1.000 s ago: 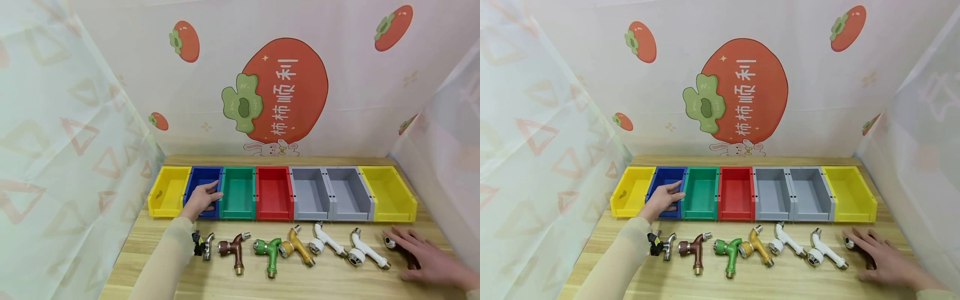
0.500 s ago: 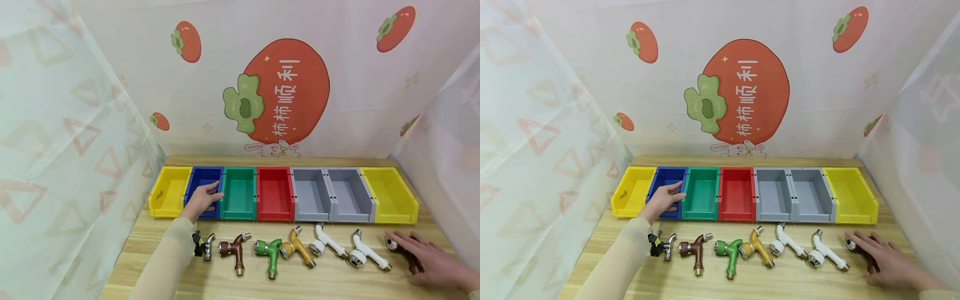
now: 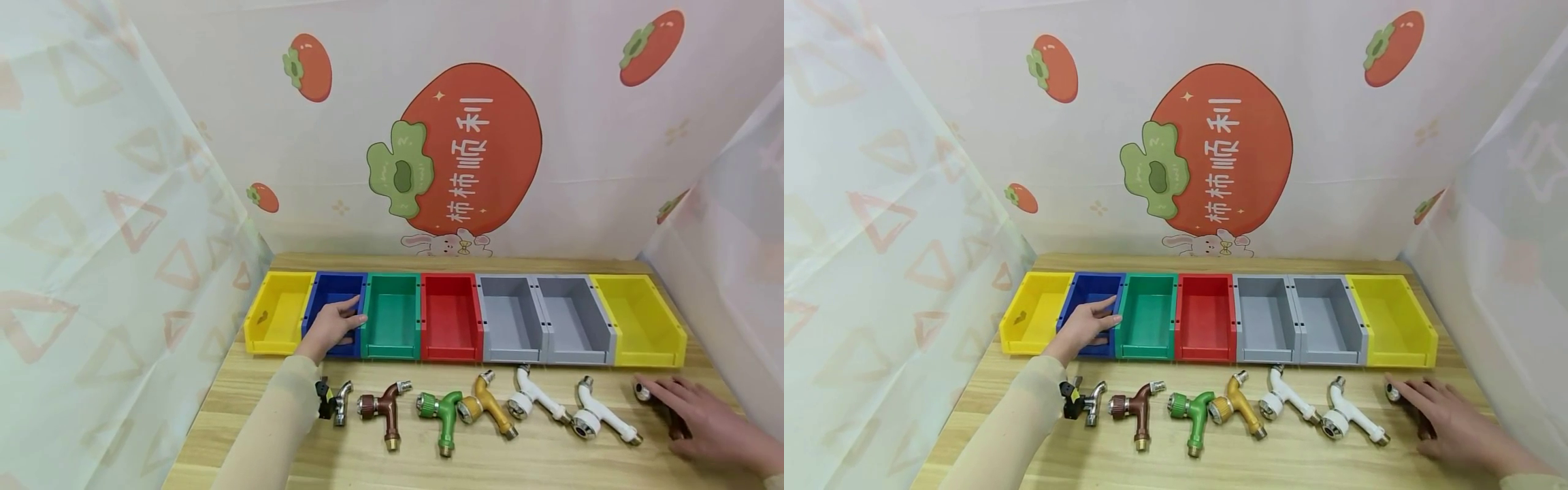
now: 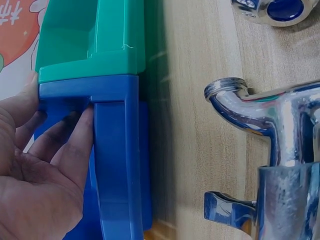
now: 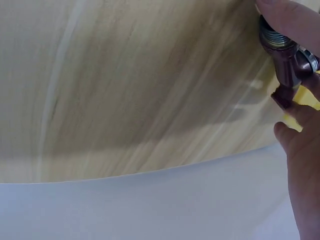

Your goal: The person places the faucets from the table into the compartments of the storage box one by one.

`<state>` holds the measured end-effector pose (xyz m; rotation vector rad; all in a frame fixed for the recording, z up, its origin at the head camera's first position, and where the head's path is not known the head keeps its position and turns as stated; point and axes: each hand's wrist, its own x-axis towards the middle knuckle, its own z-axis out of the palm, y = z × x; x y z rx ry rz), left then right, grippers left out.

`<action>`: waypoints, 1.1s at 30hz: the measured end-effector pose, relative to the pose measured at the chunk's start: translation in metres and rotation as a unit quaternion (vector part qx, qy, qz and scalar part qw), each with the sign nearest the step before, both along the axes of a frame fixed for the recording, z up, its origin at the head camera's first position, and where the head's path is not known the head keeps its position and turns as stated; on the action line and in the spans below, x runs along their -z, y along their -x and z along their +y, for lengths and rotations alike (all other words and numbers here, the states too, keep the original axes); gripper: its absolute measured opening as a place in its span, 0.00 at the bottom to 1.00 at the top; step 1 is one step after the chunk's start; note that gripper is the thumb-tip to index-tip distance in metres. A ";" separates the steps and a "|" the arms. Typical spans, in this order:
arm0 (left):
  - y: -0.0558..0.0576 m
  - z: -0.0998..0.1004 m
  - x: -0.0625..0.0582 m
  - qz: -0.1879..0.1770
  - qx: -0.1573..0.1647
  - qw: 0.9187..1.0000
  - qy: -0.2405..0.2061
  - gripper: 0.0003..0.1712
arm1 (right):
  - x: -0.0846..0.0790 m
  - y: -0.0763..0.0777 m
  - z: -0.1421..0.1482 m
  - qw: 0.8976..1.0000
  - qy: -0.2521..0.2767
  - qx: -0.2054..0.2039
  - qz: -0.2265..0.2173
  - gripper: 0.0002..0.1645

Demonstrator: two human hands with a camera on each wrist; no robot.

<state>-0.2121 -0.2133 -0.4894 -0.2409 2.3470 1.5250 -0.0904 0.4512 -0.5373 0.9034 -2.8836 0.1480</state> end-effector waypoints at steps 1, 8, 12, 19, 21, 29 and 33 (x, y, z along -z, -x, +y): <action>0.000 0.000 0.000 0.001 -0.001 1.000 0.001 0.37 | 0.000 0.001 0.000 1.000 0.005 -0.004 0.008 0.78; 0.000 0.000 0.001 0.001 -0.003 1.000 0.002 0.37 | -0.007 0.008 0.000 0.999 0.013 -0.014 0.038 0.77; 0.000 0.000 0.002 0.004 0.000 1.000 0.004 0.37 | -0.010 0.009 0.000 0.999 0.013 -0.010 0.039 0.74; 0.001 0.000 0.002 0.004 0.001 1.000 0.003 0.37 | -0.016 0.015 -0.001 0.994 0.025 -0.042 0.094 0.57; 0.001 0.000 0.002 0.004 -0.001 1.000 0.002 0.37 | -0.018 0.017 -0.002 0.992 0.024 -0.052 0.115 0.56; 0.001 -0.001 0.002 0.004 0.003 1.000 0.003 0.37 | -0.031 0.028 -0.008 0.980 0.038 -0.099 0.171 0.51; 0.001 -0.001 0.003 0.004 0.003 1.000 0.000 0.37 | -0.038 0.033 -0.011 0.978 0.037 -0.112 0.174 0.48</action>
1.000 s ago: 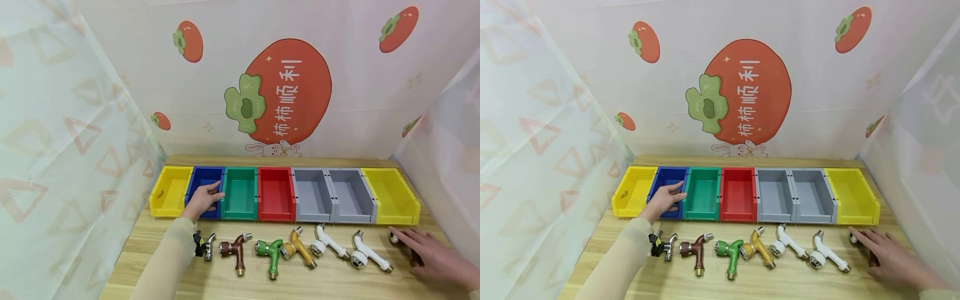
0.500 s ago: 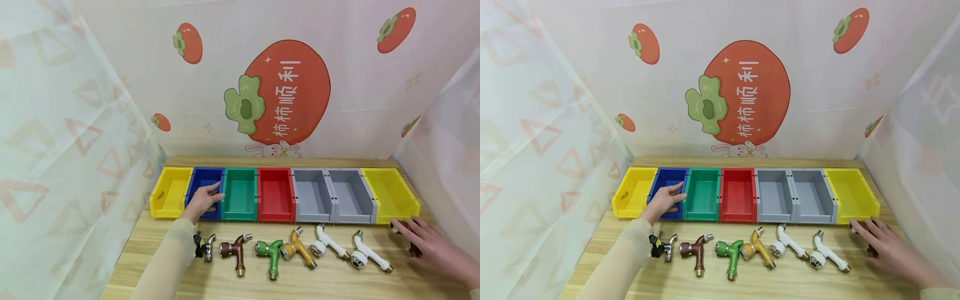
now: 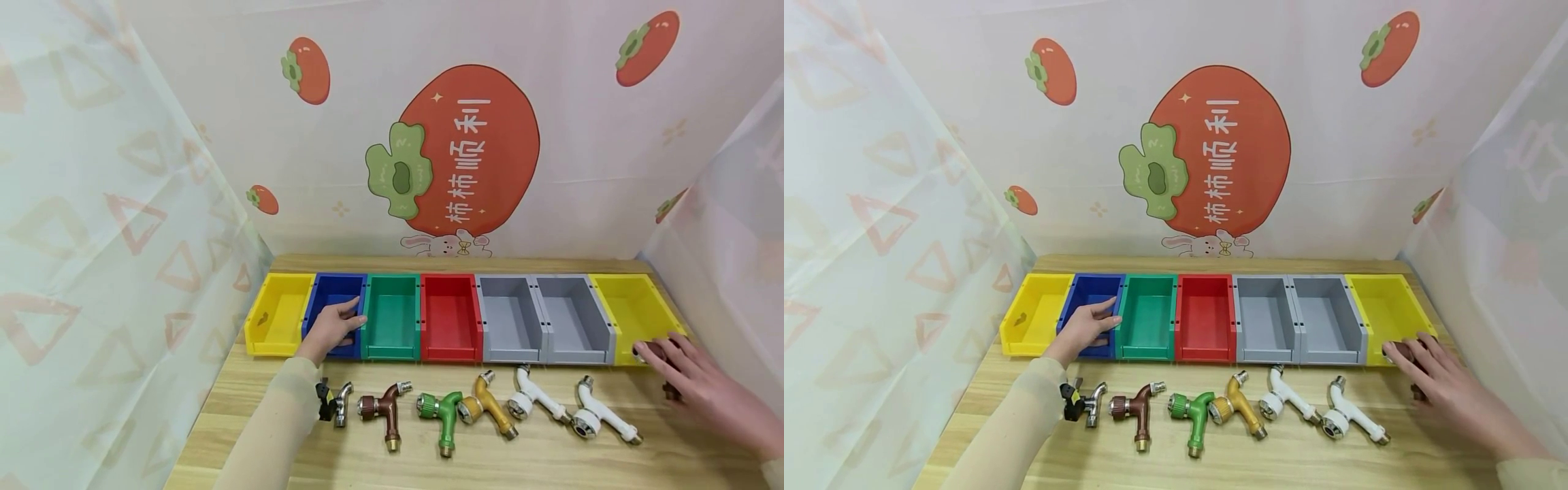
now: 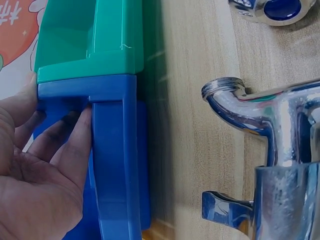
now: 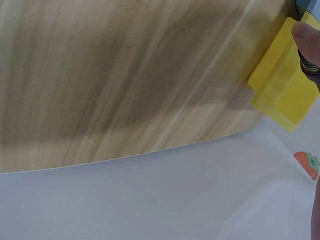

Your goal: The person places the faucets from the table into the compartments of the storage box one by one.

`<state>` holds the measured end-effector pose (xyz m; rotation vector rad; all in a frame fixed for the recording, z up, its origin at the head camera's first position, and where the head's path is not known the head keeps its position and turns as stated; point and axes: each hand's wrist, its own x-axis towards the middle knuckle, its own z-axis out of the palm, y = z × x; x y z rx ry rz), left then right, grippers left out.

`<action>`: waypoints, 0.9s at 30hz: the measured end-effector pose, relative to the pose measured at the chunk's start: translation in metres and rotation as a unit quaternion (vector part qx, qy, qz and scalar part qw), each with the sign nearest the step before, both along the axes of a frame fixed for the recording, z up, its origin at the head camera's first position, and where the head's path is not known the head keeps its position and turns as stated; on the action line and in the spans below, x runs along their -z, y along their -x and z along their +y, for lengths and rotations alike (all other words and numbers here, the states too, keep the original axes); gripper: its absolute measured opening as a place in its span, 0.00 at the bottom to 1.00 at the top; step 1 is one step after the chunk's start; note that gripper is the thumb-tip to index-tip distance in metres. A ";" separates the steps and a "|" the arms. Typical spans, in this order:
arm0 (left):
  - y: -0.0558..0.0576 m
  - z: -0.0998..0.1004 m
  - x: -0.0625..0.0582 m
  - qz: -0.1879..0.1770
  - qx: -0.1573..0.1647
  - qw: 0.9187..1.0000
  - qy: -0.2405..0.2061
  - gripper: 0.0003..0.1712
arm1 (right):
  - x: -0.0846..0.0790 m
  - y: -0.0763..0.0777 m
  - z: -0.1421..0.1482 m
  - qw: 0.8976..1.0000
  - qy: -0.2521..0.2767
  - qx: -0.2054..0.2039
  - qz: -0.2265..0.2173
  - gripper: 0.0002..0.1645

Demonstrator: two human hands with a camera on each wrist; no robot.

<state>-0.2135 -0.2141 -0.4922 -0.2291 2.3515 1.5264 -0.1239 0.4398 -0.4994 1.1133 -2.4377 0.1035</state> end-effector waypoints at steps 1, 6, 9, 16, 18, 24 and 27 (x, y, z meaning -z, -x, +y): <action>0.000 0.000 0.000 0.000 0.000 1.000 0.000 0.37 | -0.001 0.001 -0.001 1.000 0.002 -0.004 0.000 0.46; 0.000 0.000 0.000 0.001 -0.001 1.000 0.000 0.37 | -0.008 0.007 -0.005 1.000 0.003 -0.006 0.002 0.46; 0.000 0.000 0.000 0.001 -0.001 1.000 0.001 0.37 | -0.011 0.011 -0.008 1.000 -0.004 -0.002 0.006 0.47; -0.001 0.000 0.000 0.003 0.001 1.000 0.004 0.37 | -0.015 0.028 -0.016 0.999 0.019 -0.036 0.019 0.45; -0.001 0.000 0.000 0.004 0.003 1.000 0.006 0.37 | -0.014 0.033 -0.017 0.999 0.026 -0.041 0.024 0.45; -0.001 0.000 0.000 0.001 0.001 1.000 0.006 0.37 | -0.012 0.043 -0.013 0.999 0.021 -0.027 0.034 0.49; 0.000 0.001 0.000 0.001 0.000 1.000 0.006 0.37 | -0.012 0.047 -0.011 0.999 0.019 -0.024 0.029 0.50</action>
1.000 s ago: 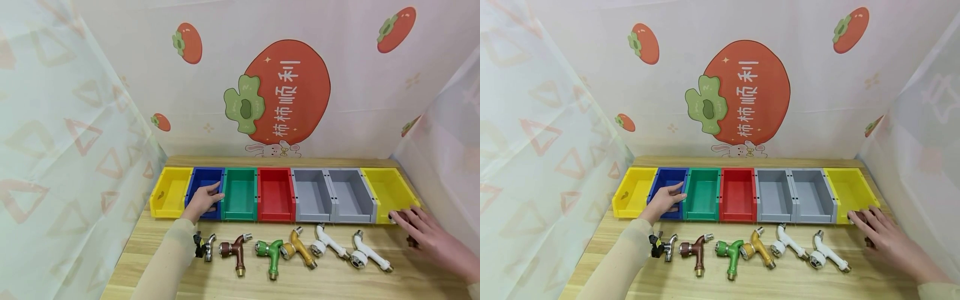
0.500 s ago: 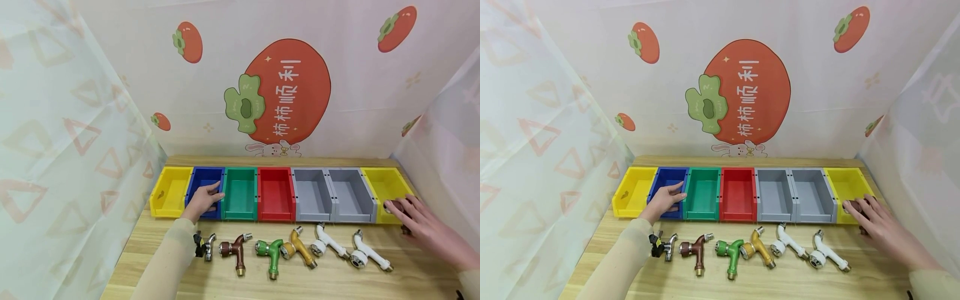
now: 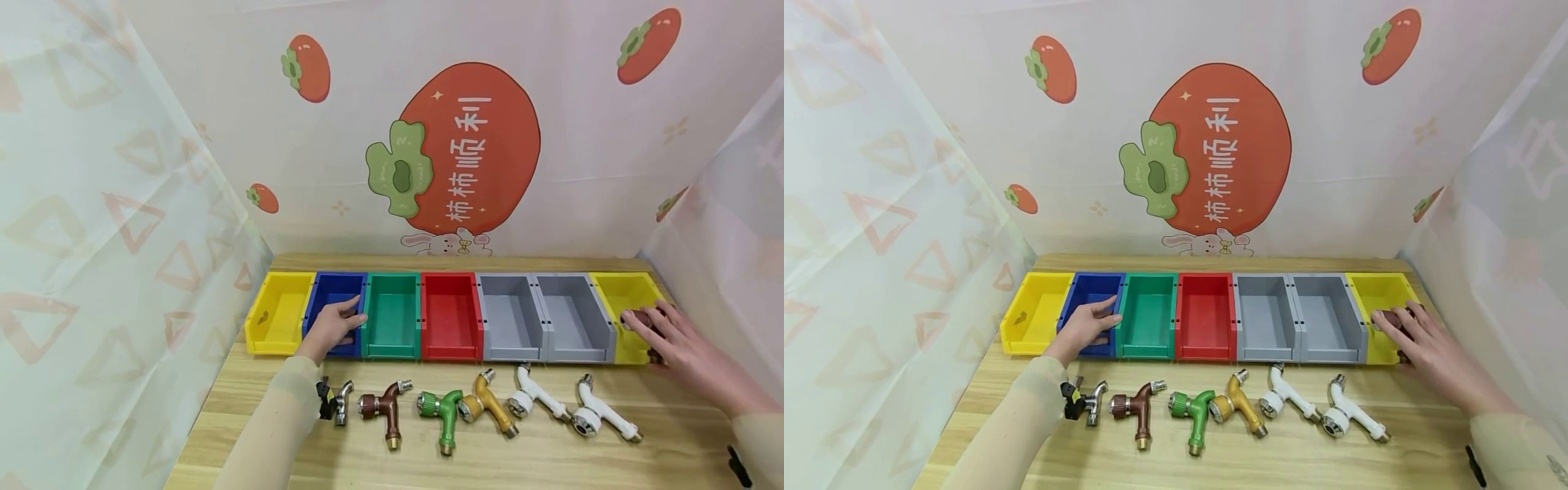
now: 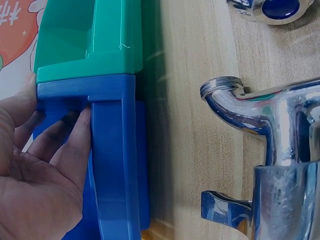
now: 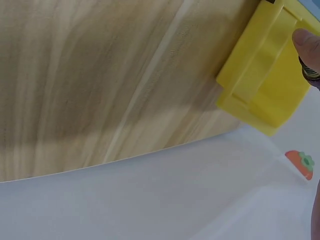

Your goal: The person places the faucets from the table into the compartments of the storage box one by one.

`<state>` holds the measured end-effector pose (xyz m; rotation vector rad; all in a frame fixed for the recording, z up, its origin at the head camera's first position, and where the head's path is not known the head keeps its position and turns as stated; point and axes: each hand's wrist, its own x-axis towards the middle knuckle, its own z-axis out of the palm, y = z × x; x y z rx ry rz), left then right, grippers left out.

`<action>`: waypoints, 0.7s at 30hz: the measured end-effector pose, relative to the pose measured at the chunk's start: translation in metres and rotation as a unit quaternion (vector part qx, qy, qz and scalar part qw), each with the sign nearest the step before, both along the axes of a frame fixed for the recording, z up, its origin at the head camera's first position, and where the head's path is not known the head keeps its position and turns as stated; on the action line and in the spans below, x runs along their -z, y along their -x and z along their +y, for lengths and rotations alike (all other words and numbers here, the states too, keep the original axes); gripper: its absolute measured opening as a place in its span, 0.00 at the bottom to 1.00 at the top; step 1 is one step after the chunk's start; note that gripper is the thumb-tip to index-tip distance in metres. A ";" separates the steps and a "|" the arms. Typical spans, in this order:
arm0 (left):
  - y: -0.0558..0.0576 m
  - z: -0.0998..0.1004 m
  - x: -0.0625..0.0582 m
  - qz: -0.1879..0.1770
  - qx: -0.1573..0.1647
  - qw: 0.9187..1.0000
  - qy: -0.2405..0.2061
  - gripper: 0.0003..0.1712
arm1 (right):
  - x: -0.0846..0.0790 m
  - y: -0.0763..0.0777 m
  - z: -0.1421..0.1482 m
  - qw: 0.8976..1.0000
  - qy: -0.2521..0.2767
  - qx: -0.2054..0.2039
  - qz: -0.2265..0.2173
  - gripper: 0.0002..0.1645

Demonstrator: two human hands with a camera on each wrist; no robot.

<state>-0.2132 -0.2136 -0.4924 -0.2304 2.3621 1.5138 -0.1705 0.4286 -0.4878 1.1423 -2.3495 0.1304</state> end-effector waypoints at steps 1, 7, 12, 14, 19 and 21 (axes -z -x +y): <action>0.000 0.000 0.000 0.000 0.000 1.000 -0.001 0.37 | 0.000 0.002 0.001 1.000 0.001 -0.001 -0.002 0.50; 0.001 0.000 0.001 -0.002 -0.001 1.000 -0.003 0.36 | 0.001 0.012 0.002 1.000 0.002 0.002 -0.013 0.52; 0.001 -0.001 0.003 -0.003 0.001 1.000 -0.004 0.37 | 0.003 0.019 0.001 1.000 -0.006 0.018 -0.019 0.53; 0.002 -0.002 0.003 -0.004 0.001 1.000 -0.004 0.37 | 0.005 0.021 0.001 0.999 -0.009 0.024 -0.020 0.54; 0.002 -0.002 0.002 -0.004 0.002 1.000 -0.004 0.37 | 0.009 0.026 0.003 0.999 -0.007 0.032 -0.022 0.53; 0.001 -0.002 0.002 -0.003 0.003 1.000 -0.003 0.37 | 0.010 0.028 0.004 0.999 -0.005 0.030 -0.021 0.53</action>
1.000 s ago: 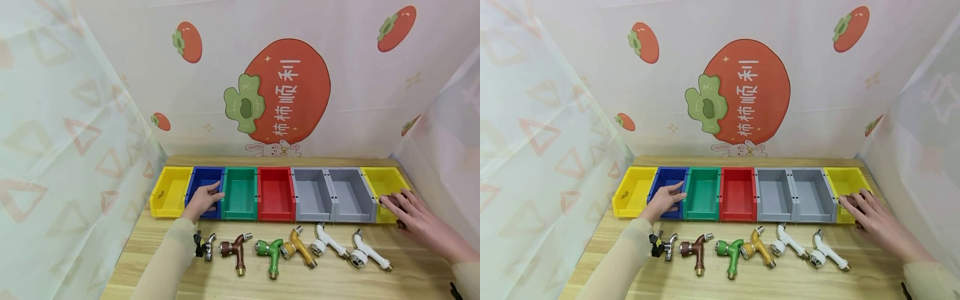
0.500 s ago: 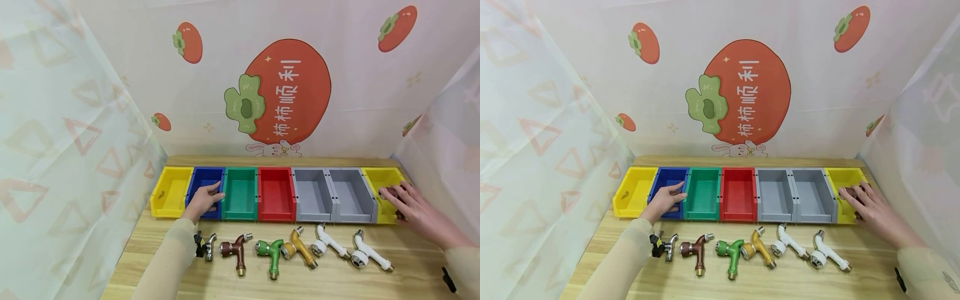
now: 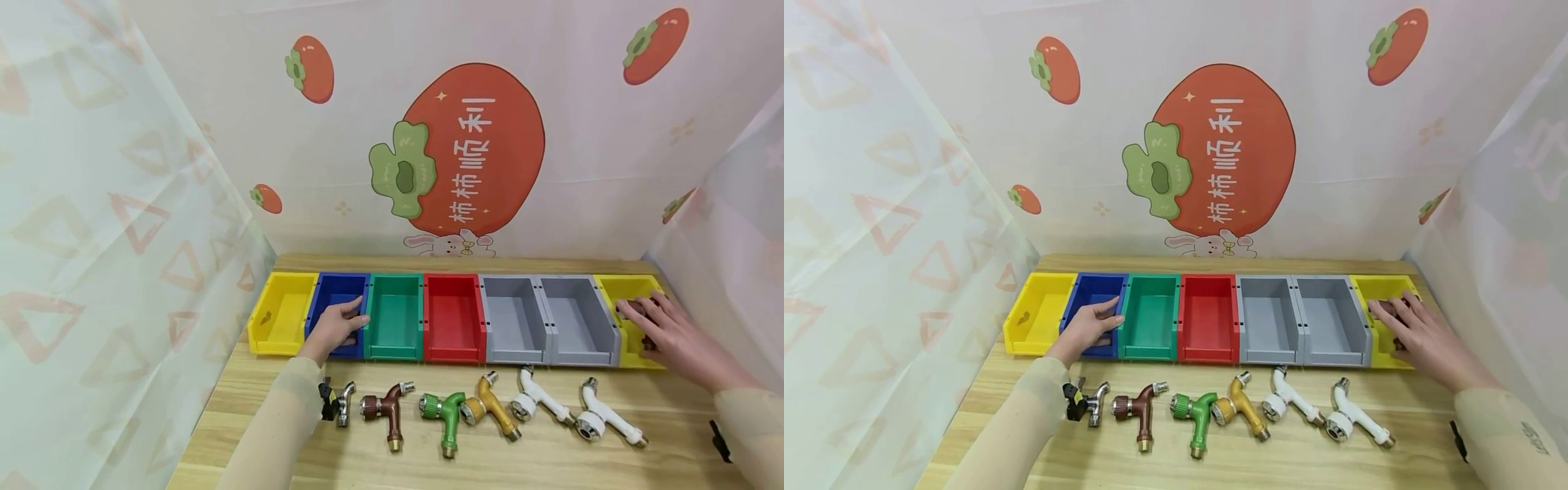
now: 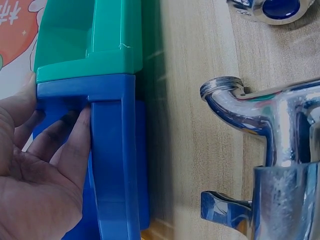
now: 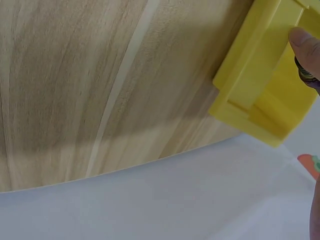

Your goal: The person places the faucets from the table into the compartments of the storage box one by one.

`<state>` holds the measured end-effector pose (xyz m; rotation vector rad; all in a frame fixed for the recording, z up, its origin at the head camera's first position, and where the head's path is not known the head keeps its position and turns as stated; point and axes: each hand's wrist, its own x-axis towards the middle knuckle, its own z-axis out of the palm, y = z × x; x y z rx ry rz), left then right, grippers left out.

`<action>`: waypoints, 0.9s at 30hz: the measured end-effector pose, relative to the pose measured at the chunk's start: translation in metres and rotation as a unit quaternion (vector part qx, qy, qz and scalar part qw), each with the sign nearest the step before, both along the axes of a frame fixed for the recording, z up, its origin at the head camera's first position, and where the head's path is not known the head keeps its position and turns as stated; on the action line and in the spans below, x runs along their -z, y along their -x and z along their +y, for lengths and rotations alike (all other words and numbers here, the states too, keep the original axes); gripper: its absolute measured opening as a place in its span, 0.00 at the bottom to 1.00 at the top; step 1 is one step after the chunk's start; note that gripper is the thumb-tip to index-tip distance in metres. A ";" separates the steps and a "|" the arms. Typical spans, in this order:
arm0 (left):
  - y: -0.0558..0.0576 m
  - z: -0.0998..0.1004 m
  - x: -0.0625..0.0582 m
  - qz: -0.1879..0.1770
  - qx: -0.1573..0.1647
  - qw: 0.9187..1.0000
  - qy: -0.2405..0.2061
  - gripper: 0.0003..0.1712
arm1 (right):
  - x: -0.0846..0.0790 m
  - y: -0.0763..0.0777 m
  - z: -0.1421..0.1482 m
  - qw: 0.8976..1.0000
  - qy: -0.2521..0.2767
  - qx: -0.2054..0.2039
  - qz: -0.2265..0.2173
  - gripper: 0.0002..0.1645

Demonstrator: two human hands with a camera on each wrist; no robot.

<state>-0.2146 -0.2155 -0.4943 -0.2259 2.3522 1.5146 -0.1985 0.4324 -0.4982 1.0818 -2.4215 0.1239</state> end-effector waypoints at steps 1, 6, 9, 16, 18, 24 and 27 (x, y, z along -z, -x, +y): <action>0.000 0.000 0.000 0.001 0.001 1.000 0.001 0.37 | 0.001 0.001 0.001 1.000 0.000 0.000 0.002 0.54; 0.000 0.000 -0.001 0.004 0.001 1.000 0.004 0.37 | 0.002 0.005 0.002 1.000 0.002 0.002 0.006 0.54; -0.001 0.000 -0.001 0.004 0.002 1.000 0.006 0.37 | 0.001 0.006 0.002 1.000 0.001 0.004 0.002 0.54; 0.000 0.001 -0.001 0.005 0.000 1.000 0.009 0.37 | -0.001 0.006 0.001 1.000 -0.001 0.011 -0.012 0.56; 0.000 0.001 -0.001 0.005 0.000 1.000 0.009 0.37 | -0.001 0.005 0.001 1.000 -0.001 0.014 -0.015 0.56; -0.001 0.002 -0.003 0.006 0.001 1.000 0.009 0.37 | 0.000 0.007 0.003 1.000 -0.004 0.012 -0.011 0.56; -0.002 0.002 -0.004 0.006 -0.001 1.000 0.008 0.36 | 0.001 0.007 0.004 1.000 -0.007 0.013 -0.012 0.56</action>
